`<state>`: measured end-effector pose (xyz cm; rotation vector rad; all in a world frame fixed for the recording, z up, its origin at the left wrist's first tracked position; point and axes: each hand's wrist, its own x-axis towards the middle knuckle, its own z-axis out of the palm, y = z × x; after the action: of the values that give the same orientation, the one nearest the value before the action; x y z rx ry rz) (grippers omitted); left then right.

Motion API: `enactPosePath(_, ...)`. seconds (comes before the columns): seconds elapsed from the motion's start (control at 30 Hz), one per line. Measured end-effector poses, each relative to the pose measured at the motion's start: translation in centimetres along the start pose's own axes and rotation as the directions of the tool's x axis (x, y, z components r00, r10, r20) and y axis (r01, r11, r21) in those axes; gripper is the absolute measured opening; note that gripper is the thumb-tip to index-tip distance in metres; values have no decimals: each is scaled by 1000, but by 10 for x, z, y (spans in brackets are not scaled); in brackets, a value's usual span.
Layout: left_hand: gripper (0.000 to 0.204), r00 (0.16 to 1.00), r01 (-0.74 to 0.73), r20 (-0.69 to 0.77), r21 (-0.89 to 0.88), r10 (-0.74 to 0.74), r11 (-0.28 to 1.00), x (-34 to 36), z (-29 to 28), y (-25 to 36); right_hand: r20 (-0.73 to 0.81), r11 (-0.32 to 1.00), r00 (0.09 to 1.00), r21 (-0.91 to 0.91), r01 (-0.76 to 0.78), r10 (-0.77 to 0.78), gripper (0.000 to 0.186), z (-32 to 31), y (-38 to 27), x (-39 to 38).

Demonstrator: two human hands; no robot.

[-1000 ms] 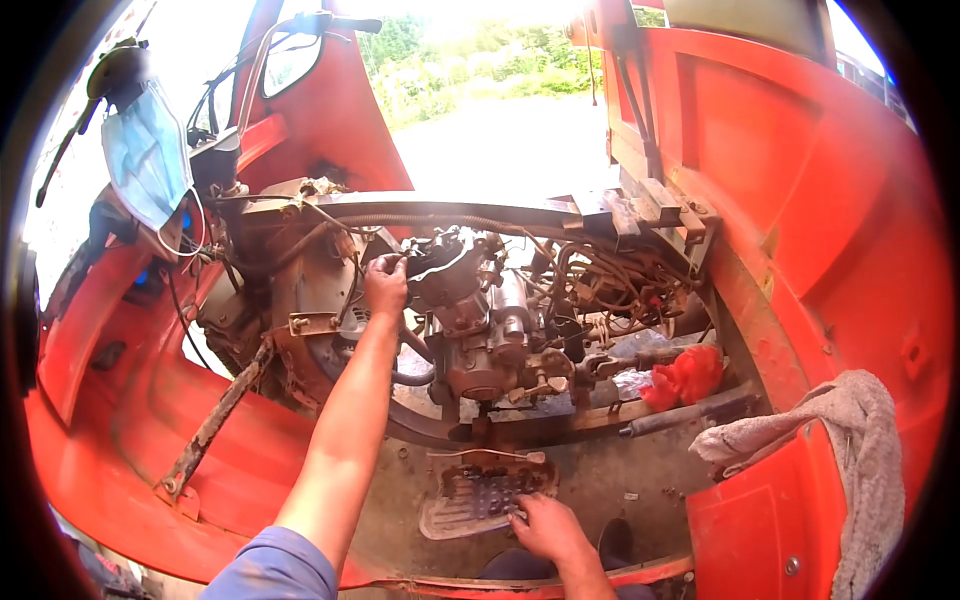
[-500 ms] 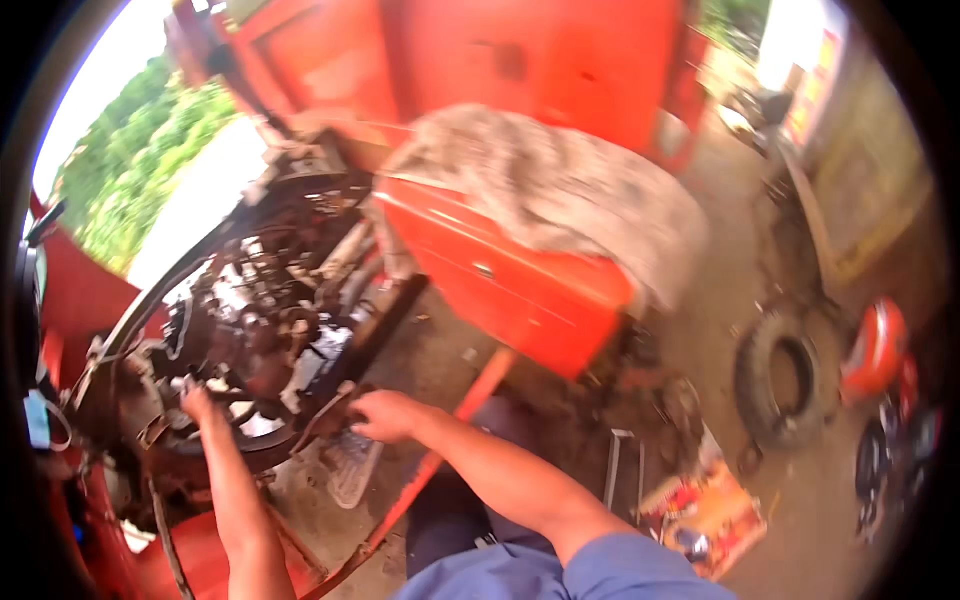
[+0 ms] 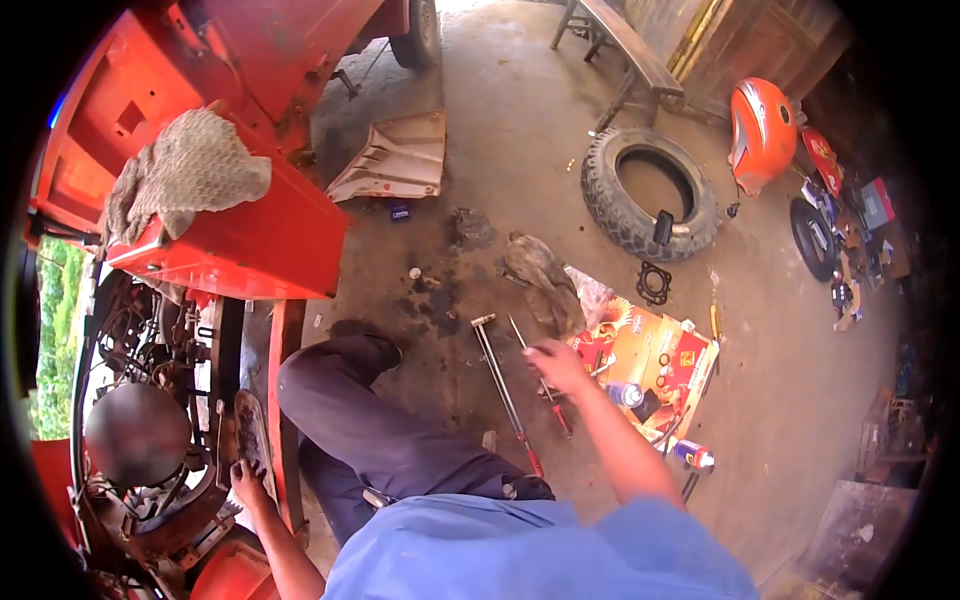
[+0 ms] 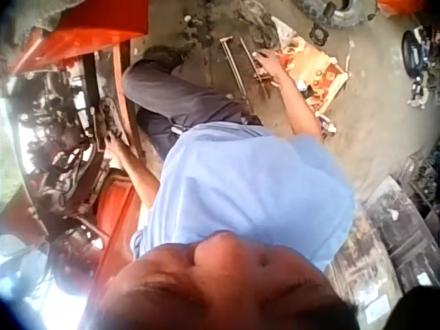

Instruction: The person works on the disassembled top portion of a small vehicle engine block, using hands to clean or position components before using a torque wrench to check or secure the fasteners manually.

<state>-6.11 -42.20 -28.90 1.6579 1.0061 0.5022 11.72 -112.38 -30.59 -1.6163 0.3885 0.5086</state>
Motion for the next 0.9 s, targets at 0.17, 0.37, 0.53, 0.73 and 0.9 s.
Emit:
enactPosePath(0.17,47,999,32,37,155,-38,987,-16,4,1,-189,979,960,36,-203,206,28,-55,112,-17)
enactPosePath(0.37,39,995,-81,79,360,56,929,-30,13,3,6,610,943,-764,-210,332,69,38,251,14)
enactPosePath(0.53,37,993,-111,-2,387,121,915,-43,36,22,-69,511,789,-727,-459,610,65,72,265,-12)
enactPosePath(0.73,38,999,-41,6,417,42,908,-53,42,33,64,429,763,-856,-289,643,55,50,325,-18)
enactPosePath(0.9,31,997,-63,60,390,43,919,-41,34,24,31,355,813,-909,-219,582,48,53,269,5)
